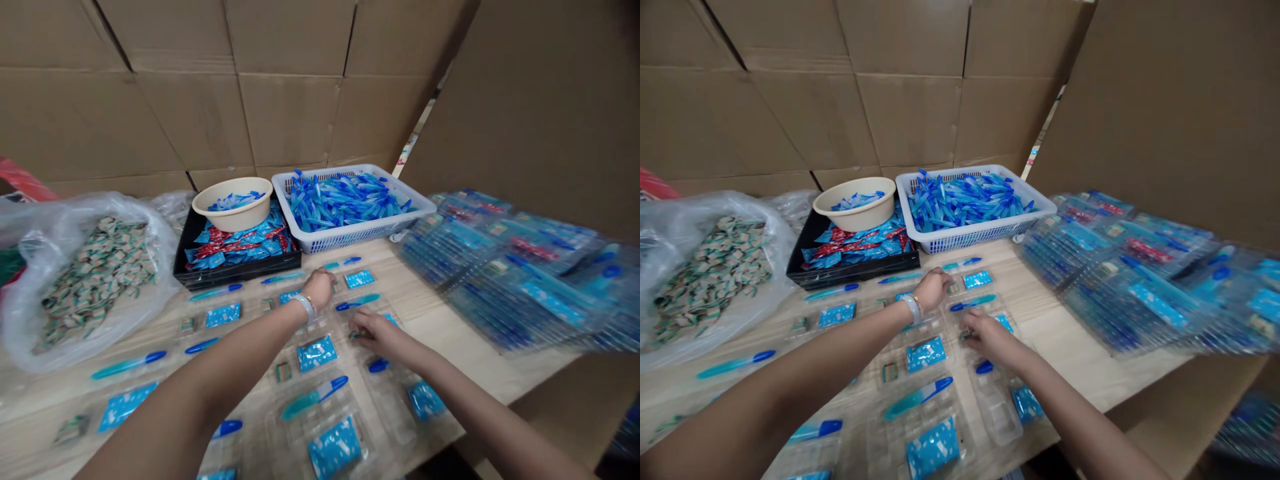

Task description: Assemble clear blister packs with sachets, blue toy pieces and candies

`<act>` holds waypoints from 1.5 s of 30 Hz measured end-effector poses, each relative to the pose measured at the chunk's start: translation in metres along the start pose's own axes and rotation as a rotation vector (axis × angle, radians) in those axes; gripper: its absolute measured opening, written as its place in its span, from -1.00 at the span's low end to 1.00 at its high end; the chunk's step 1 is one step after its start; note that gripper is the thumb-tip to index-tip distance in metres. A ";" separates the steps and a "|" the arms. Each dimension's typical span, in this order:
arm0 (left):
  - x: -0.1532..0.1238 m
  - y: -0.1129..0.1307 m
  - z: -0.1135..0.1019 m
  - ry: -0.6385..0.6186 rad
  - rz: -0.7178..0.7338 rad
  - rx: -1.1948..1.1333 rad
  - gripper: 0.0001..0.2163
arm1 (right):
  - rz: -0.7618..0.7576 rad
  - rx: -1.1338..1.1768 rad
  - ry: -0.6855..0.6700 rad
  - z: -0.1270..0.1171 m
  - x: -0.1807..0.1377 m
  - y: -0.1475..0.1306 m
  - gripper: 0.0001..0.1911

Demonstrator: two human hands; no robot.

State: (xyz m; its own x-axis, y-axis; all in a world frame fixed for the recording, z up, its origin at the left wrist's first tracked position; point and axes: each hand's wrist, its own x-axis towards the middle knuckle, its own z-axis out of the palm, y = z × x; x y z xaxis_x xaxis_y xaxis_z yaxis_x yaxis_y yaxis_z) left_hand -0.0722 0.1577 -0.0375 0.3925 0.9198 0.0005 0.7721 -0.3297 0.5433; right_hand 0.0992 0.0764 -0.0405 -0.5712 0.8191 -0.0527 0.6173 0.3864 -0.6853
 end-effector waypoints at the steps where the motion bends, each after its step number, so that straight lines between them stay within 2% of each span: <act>1: 0.000 0.000 0.000 -0.003 -0.004 0.004 -0.80 | 0.006 0.008 0.000 0.000 0.000 0.000 -0.88; 4: 0.001 0.003 0.001 -0.006 -0.021 0.018 -0.83 | 0.024 0.036 0.012 0.000 0.000 0.000 -0.88; 8: 0.000 0.006 0.003 0.022 -0.043 0.044 -0.78 | 0.049 0.039 0.051 -0.004 0.003 -0.003 -0.89; 13: 0.001 0.013 0.000 -0.055 -0.080 0.105 -0.82 | 0.102 -0.090 0.253 -0.015 0.023 -0.001 -0.96; 16: 0.004 0.021 -0.004 -0.085 -0.126 0.124 -0.83 | 0.124 -0.142 0.323 -0.016 0.042 0.005 -0.93; 22: 0.015 0.027 -0.008 -0.157 -0.187 0.121 -0.79 | 0.224 -0.251 0.322 -0.012 0.066 0.014 -0.81; 27: 0.014 0.024 -0.009 -0.174 -0.156 0.070 -0.81 | 0.288 -0.264 0.287 -0.013 0.071 0.014 -0.77; 31: 0.007 0.019 -0.012 -0.118 -0.100 -0.031 -0.89 | 0.318 -0.256 0.330 -0.019 0.070 0.015 -0.77; 33: 0.007 0.014 -0.015 -0.091 -0.116 -0.117 -0.91 | 0.320 -0.240 0.369 -0.022 0.068 0.016 -0.77; 36: 0.012 0.007 -0.023 -0.051 -0.221 -0.310 -0.90 | 0.278 -0.224 0.368 -0.023 0.069 0.015 -0.78; 39: 0.015 0.004 -0.029 -0.013 -0.337 -0.471 -0.91 | 0.203 -0.242 0.276 -0.018 0.074 0.010 -0.79; 45: 0.009 0.006 -0.028 -0.042 -0.510 -0.723 -0.96 | 0.185 -0.376 0.181 -0.009 0.084 0.000 -0.82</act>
State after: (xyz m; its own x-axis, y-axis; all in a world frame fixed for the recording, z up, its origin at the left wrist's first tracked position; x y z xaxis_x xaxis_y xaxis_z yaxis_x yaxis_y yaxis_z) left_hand -0.0779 0.1701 -0.0106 0.1159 0.9049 -0.4095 0.3583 0.3465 0.8669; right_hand 0.0561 0.1494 -0.0386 -0.3494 0.9370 0.0016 0.8727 0.3260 -0.3634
